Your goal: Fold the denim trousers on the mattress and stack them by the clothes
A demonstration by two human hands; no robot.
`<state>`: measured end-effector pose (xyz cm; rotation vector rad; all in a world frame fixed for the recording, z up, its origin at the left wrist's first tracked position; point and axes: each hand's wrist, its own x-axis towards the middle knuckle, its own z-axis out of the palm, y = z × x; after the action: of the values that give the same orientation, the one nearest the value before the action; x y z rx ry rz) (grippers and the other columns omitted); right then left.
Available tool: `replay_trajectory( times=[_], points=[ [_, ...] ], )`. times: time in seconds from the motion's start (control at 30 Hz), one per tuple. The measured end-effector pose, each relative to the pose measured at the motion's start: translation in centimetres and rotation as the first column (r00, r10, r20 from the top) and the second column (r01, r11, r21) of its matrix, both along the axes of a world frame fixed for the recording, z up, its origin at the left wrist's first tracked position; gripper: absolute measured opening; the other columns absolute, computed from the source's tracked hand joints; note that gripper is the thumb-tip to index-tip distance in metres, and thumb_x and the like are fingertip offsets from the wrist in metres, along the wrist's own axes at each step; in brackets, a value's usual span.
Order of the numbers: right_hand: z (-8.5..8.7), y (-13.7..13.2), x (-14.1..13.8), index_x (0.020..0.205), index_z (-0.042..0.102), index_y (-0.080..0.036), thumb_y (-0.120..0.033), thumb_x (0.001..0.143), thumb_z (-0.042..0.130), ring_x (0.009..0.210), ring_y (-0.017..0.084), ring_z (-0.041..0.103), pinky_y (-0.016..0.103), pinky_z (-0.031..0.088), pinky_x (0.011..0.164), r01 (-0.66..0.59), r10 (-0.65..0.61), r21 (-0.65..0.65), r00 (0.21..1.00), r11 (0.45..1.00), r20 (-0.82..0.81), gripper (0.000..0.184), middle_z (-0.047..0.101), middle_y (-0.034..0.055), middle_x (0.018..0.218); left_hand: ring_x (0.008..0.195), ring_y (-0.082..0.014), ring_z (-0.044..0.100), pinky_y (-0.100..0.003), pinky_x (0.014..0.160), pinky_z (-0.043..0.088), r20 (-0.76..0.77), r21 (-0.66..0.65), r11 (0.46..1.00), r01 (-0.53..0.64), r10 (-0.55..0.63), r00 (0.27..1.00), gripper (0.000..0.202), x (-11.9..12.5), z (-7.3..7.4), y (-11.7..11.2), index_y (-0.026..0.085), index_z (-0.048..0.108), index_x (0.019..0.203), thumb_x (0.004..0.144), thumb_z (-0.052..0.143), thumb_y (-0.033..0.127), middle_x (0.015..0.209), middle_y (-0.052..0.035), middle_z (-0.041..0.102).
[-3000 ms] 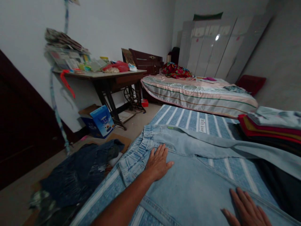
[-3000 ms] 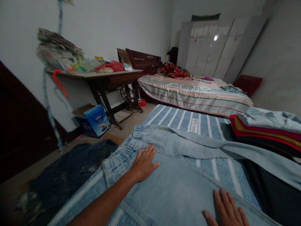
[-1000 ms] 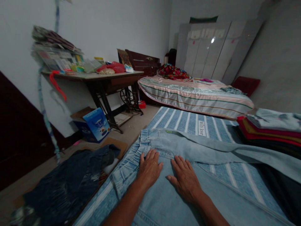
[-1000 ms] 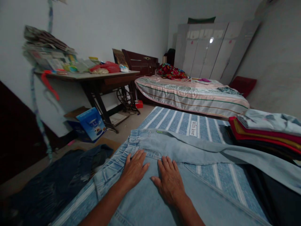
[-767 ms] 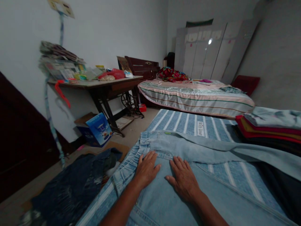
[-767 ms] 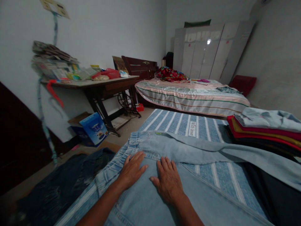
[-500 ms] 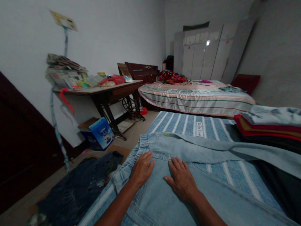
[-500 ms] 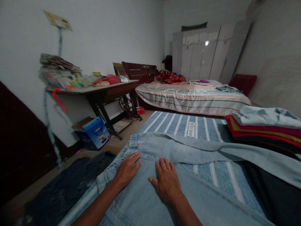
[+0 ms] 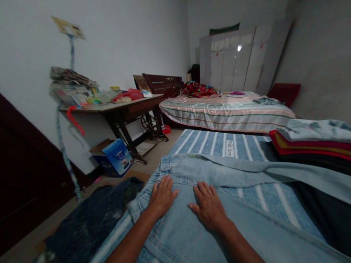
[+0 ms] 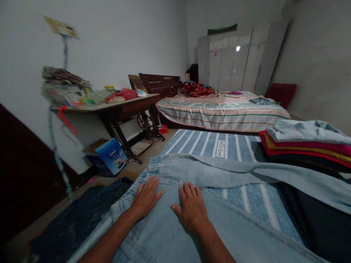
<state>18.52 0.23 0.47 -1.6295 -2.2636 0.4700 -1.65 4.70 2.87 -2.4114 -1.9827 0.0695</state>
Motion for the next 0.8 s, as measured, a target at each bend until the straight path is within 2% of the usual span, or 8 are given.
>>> replay_trajectory(
  times=[0.13, 0.23, 0.3, 0.4, 0.57, 0.8],
  points=[
    [0.0, -0.1, 0.0, 0.141, 0.034, -0.016, -0.058, 0.089, 0.033, 0.138, 0.028, 0.017, 0.046, 0.009, 0.112, -0.002, 0.002, -0.004, 1.000, 1.000, -0.003, 0.067, 0.027, 0.0113, 0.149, 0.138, -0.0273, 0.022, -0.048, 0.111, 0.016, -0.048, 0.033, 0.999, -0.019, 0.020, 0.999, 0.055, 1.3, 1.0, -0.5, 0.008, 0.041, 0.135, 0.088, 0.039, 0.037, 0.147, -0.0146, 0.031],
    [0.1, -0.1, 0.0, 0.141, 0.034, -0.016, -0.057, 0.088, 0.033, 0.138, 0.028, 0.017, 0.046, 0.010, 0.112, -0.003, 0.003, -0.005, 1.000, 1.000, -0.002, 0.067, 0.026, 0.0110, 0.149, 0.135, -0.0261, 0.028, -0.045, 0.111, 0.019, -0.001, 0.090, 0.994, 0.069, -0.069, 0.998, 0.050, 3.2, 1.3, -0.9, 0.010, 0.045, 0.132, 0.088, 0.041, 0.033, 0.143, -0.0149, 0.039],
    [0.0, -0.1, 0.0, 0.141, 0.034, -0.016, -0.057, 0.088, 0.034, 0.138, 0.028, 0.017, 0.046, 0.010, 0.112, -0.002, 0.002, 0.000, 1.000, 1.000, 0.001, 0.066, 0.027, 0.0106, 0.149, 0.133, -0.0254, 0.034, -0.044, 0.109, 0.024, 0.044, 0.080, 0.987, 0.136, -0.140, 0.989, 0.044, 4.6, 1.4, -1.1, 0.011, 0.050, 0.127, 0.088, 0.040, 0.030, 0.140, -0.0148, 0.043],
    [0.0, -0.1, 0.0, 0.141, 0.034, -0.017, -0.055, 0.088, 0.036, 0.138, 0.028, 0.018, 0.046, 0.011, 0.112, -0.002, 0.002, 0.008, 1.000, 1.000, 0.006, 0.065, 0.027, 0.0102, 0.149, 0.127, -0.0260, 0.042, -0.042, 0.105, 0.031, 0.109, 0.077, 0.988, 0.135, -0.143, 0.984, 0.039, 6.4, 1.3, -0.9, 0.011, 0.055, 0.119, 0.089, 0.040, 0.029, 0.133, -0.0165, 0.050],
    [-0.2, 0.1, 0.1, 0.143, 0.030, -0.019, -0.054, 0.088, 0.038, 0.139, 0.027, 0.017, 0.046, 0.010, 0.112, -0.008, 0.008, 0.005, 1.000, 1.000, 0.004, 0.065, 0.027, 0.0088, 0.149, 0.113, -0.0259, 0.051, -0.040, 0.097, 0.038, 0.180, 0.203, 0.979, 0.008, -0.046, 0.983, 0.029, 7.3, 0.0, 0.0, 0.013, 0.060, 0.105, 0.088, 0.043, 0.029, 0.119, -0.0146, 0.058],
    [-0.4, 0.1, -0.1, 0.142, 0.032, -0.018, -0.052, 0.087, 0.040, 0.139, 0.027, 0.017, 0.045, 0.010, 0.112, 0.005, -0.004, -0.024, 0.999, 1.000, 0.038, 0.066, 0.025, 0.0088, 0.150, 0.111, -0.0249, 0.049, -0.040, 0.099, 0.034, 0.212, 0.271, 0.962, 0.010, -0.070, 0.975, 0.027, 6.4, -1.8, 0.3, 0.014, 0.059, 0.106, 0.087, 0.048, 0.029, 0.118, -0.0119, 0.056]
  ],
)
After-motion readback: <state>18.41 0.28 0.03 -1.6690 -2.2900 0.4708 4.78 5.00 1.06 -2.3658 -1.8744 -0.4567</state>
